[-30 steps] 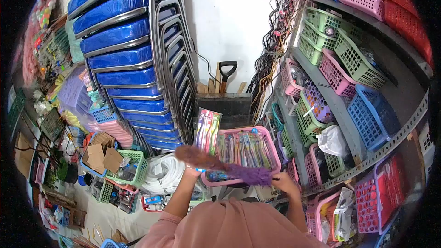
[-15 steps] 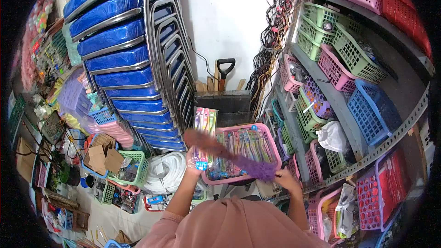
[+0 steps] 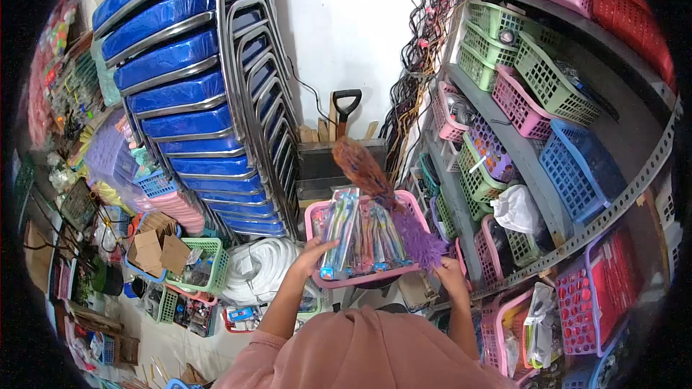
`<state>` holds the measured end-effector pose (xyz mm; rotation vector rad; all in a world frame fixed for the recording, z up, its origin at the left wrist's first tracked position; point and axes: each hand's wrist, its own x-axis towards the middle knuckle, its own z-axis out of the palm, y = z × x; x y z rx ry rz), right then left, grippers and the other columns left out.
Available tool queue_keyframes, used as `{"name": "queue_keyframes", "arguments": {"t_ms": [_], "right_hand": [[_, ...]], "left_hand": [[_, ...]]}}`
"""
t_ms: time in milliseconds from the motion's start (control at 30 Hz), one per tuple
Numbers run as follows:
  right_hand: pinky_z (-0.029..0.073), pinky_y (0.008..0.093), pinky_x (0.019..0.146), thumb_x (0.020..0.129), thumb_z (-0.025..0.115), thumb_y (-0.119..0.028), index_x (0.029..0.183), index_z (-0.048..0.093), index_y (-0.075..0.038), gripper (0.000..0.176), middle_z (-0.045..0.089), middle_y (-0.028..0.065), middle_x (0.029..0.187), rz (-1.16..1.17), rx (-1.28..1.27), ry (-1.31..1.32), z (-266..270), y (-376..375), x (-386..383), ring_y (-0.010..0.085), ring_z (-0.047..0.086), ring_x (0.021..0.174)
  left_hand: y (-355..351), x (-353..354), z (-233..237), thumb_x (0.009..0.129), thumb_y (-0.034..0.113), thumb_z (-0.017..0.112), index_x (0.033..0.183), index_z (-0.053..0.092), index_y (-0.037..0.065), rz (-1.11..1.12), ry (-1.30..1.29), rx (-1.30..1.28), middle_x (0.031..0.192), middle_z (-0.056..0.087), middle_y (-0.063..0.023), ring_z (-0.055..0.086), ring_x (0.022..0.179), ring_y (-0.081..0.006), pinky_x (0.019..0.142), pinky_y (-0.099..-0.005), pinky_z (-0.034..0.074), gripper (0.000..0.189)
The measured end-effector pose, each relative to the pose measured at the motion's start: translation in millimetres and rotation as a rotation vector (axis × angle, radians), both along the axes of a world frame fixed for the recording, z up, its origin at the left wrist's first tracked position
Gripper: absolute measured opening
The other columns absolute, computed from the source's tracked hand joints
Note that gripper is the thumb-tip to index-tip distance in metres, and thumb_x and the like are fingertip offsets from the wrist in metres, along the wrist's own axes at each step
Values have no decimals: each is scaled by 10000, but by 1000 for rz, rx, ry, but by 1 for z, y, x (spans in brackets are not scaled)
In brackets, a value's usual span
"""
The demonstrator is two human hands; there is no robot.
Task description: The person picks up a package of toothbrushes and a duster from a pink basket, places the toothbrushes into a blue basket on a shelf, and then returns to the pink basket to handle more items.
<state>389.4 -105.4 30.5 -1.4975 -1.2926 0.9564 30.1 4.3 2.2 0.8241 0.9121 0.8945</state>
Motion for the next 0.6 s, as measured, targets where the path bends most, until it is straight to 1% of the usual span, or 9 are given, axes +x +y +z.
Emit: {"name": "queue_keyframes", "arguments": {"t_ms": [67, 133, 200, 300, 367, 467, 500, 567, 600], "right_hand": [[295, 234, 450, 810, 572, -115, 594, 534, -34, 234, 448, -44, 546, 44, 17, -40, 11, -5, -7, 45, 388, 492], [306, 242, 461, 800, 578, -119, 616, 537, -14, 216, 434, -42, 550, 72, 30, -88, 16, -7, -10, 47, 386, 508], [317, 249, 472, 791, 585, -122, 638, 540, 5, 204, 420, -40, 555, 102, 42, -137, 16, -8, -9, 49, 383, 524], [344, 267, 502, 774, 585, -130, 711, 542, 41, 187, 411, -34, 573, 154, 20, -154, 5, -6, 4, 52, 391, 565], [369, 272, 526, 762, 592, -150, 765, 551, 55, 209, 442, -18, 581, 141, -85, -322, -3, -5, 20, 56, 419, 587], [376, 283, 521, 753, 621, -202, 755, 574, 42, 249, 443, 66, 549, 4, -14, -340, 3, -7, 12, 68, 423, 566], [376, 283, 521, 753, 621, -202, 755, 574, 42, 249, 443, 66, 549, 2, -13, -341, 4, -8, 13, 68, 423, 566], [387, 262, 547, 770, 597, -175, 767, 582, 56, 231, 486, 20, 585, 196, -47, -244, 4, -11, 17, 60, 443, 600], [387, 262, 547, 770, 597, -175, 767, 582, 56, 231, 486, 20, 585, 198, -47, -244, 7, -11, 18, 60, 443, 600]], "left_hand": [[-10, 5, 11, 802, 170, 661, 1160, 500, 39, -20, -129, -137, 953, 620, -45, 602, 834, -152, 739, -297, 489, 414], [-9, 8, 5, 803, 142, 646, 1186, 463, 26, -36, -177, -137, 1020, 603, -65, 595, 885, -162, 752, -308, 494, 440], [-11, 12, 5, 803, 105, 625, 1273, 370, 14, -23, -228, -50, 1117, 553, -77, 562, 991, -170, 828, -319, 473, 543], [-12, 17, 9, 804, 62, 611, 1306, 339, 24, -73, -150, 40, 1171, 522, -74, 538, 1035, -168, 870, -315, 444, 573], [-12, 18, 11, 804, 20, 597, 1338, 308, 34, -120, -71, 130, 1225, 491, -70, 514, 1079, -166, 912, -311, 414, 608], [-11, 17, 9, 800, 14, 605, 1271, 402, 28, -204, -69, 32, 1150, 545, -61, 543, 1030, -159, 894, -298, 421, 513], [-10, 17, 9, 800, 14, 605, 1271, 402, 28, -205, -71, 33, 1150, 545, -61, 543, 1030, -159, 894, -298, 421, 513], [-11, 16, 6, 810, 26, 586, 1211, 463, 33, -145, -123, 70, 1084, 581, -56, 569, 981, -166, 870, -304, 436, 420], [-12, 15, 9, 810, 26, 586, 1211, 463, 33, -143, -123, 69, 1084, 581, -56, 569, 981, -166, 870, -304, 436, 420]]}}
